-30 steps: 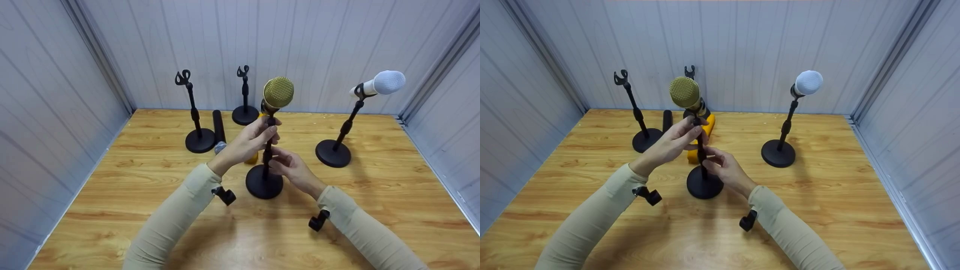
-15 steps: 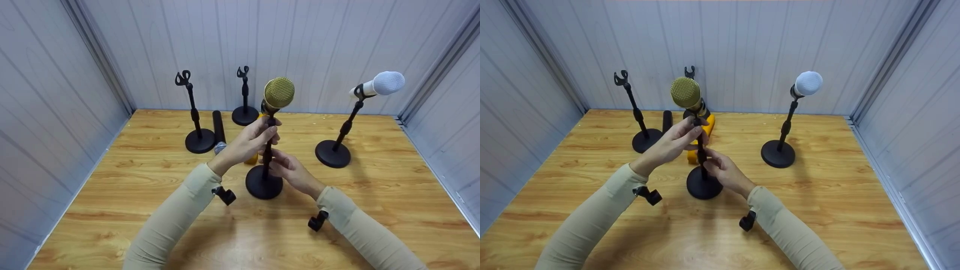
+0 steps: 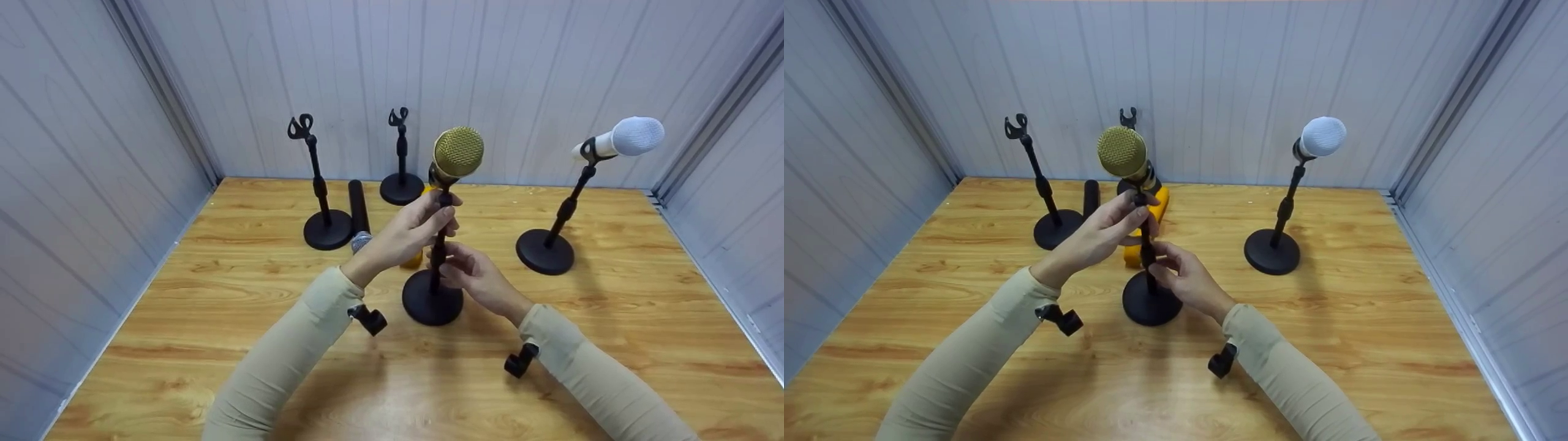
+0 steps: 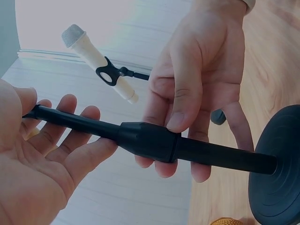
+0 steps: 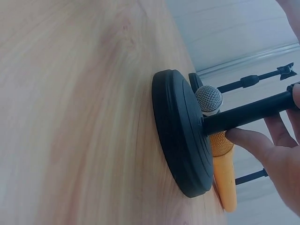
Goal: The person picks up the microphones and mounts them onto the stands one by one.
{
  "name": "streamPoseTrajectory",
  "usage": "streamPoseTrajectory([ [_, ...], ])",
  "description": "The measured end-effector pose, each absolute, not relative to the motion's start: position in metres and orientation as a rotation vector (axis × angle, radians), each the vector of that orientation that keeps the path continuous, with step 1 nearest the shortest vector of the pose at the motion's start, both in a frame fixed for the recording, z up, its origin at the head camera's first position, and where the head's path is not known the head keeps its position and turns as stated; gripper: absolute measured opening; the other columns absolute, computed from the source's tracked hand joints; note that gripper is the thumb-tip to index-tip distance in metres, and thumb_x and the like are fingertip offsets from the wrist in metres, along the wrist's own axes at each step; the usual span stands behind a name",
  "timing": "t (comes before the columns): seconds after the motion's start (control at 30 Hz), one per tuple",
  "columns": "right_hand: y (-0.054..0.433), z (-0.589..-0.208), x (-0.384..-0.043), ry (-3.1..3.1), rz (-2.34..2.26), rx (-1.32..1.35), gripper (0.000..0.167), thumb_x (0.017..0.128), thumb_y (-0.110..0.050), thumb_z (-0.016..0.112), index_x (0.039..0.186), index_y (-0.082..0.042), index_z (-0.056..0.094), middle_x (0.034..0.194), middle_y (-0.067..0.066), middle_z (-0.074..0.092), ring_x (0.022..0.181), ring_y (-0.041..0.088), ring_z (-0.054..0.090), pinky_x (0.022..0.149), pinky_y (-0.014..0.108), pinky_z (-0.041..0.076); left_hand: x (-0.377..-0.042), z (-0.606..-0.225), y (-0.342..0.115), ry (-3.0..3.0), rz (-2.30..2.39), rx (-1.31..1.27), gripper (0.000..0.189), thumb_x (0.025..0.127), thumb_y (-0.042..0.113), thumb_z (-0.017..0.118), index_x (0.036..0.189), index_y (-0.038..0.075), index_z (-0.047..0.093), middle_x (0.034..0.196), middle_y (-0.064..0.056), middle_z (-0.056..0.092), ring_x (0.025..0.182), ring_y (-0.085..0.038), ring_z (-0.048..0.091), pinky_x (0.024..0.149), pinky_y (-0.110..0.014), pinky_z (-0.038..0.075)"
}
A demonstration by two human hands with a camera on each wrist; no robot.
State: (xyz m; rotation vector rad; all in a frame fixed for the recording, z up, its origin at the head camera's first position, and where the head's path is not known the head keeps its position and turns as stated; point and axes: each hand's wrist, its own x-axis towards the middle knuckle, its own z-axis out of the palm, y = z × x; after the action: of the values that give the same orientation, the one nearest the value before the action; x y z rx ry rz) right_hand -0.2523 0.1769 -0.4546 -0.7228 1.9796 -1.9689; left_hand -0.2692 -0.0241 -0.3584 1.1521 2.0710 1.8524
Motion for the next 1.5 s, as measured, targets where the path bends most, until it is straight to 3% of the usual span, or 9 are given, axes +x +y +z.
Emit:
streamPoseTrajectory([
  [0.3,0.18,-0.456,-0.253,1.856,-2.021,-0.85,0.046,0.109,-0.013,0.049,0.152,-0.003,0.041,0.143,0.017,0.054,0.135,0.046,0.044,0.103,0.056,0.046,-0.271,-0.36,-0.023,2.101,1.844,1.182,0.029,0.11,0.021,0.045,0.13,0.001,0.053,0.104,-0.025,0.062,0.097,-0.026,0.063,0.089,-0.037,0.052],
  [0.5,0.179,-0.455,-0.255,1.85,-2.001,-0.839,0.049,0.109,-0.014,0.049,0.154,0.0,0.036,0.144,0.021,0.051,0.133,0.038,0.05,0.103,0.055,0.046,-0.27,-0.361,-0.024,2.109,1.846,1.155,0.027,0.11,0.024,0.045,0.124,0.002,0.054,0.101,-0.02,0.062,0.094,-0.036,0.061,0.076,-0.035,0.051],
  [0.6,0.179,-0.454,-0.258,1.843,-1.973,-0.84,0.05,0.109,-0.015,0.049,0.154,0.001,0.034,0.147,0.023,0.046,0.133,0.032,0.051,0.104,0.055,0.045,-0.27,-0.361,-0.025,2.12,1.852,1.145,0.026,0.11,0.024,0.046,0.123,0.003,0.055,0.099,-0.016,0.063,0.095,-0.041,0.061,0.076,-0.036,0.051],
  [0.9,0.18,-0.454,-0.261,1.832,-1.936,-0.827,0.049,0.108,-0.017,0.05,0.151,0.001,0.034,0.145,0.022,0.046,0.134,0.032,0.05,0.104,0.055,0.045,-0.271,-0.362,-0.025,2.126,1.849,1.129,0.025,0.109,0.025,0.047,0.119,0.004,0.055,0.098,-0.016,0.063,0.094,-0.035,0.062,0.082,-0.039,0.052],
  [1.03,0.18,-0.459,-0.259,1.864,-1.978,-0.836,0.032,0.107,-0.016,0.052,0.133,0.001,0.044,0.134,0.018,0.05,0.129,0.036,0.053,0.099,0.055,0.048,-0.271,-0.362,-0.026,2.113,1.848,1.134,0.024,0.109,0.026,0.047,0.115,0.004,0.055,0.098,-0.016,0.063,0.091,-0.033,0.06,0.079,-0.037,0.051],
  [1.17,0.182,-0.465,-0.259,1.901,-1.996,-0.839,0.023,0.107,-0.009,0.052,0.123,0.001,0.038,0.134,0.018,0.045,0.129,0.042,0.052,0.098,0.057,0.049,-0.272,-0.362,-0.03,2.075,1.848,1.149,0.021,0.109,0.025,0.047,0.112,0.006,0.055,0.098,-0.016,0.062,0.091,-0.034,0.058,0.081,-0.038,0.052],
  [1.33,0.181,-0.46,-0.257,1.954,-1.908,-0.848,0.048,0.106,-0.014,0.054,0.15,-0.003,0.035,0.147,0.023,0.043,0.132,0.037,0.05,0.103,0.05,0.048,-0.272,-0.364,-0.031,2.032,1.845,1.176,0.02,0.109,0.024,0.048,0.114,0.006,0.055,0.098,-0.018,0.062,0.095,-0.04,0.058,0.085,-0.039,0.053],
  [1.5,0.174,-0.455,-0.257,2.011,-1.892,-0.872,0.046,0.107,-0.017,0.054,0.149,-0.001,0.043,0.134,0.02,0.059,0.126,0.039,0.056,0.098,0.049,0.052,-0.272,-0.364,-0.03,2.096,1.84,1.187,0.02,0.109,0.024,0.049,0.113,0.006,0.056,0.097,-0.015,0.064,0.093,-0.039,0.06,0.082,-0.038,0.053],
])
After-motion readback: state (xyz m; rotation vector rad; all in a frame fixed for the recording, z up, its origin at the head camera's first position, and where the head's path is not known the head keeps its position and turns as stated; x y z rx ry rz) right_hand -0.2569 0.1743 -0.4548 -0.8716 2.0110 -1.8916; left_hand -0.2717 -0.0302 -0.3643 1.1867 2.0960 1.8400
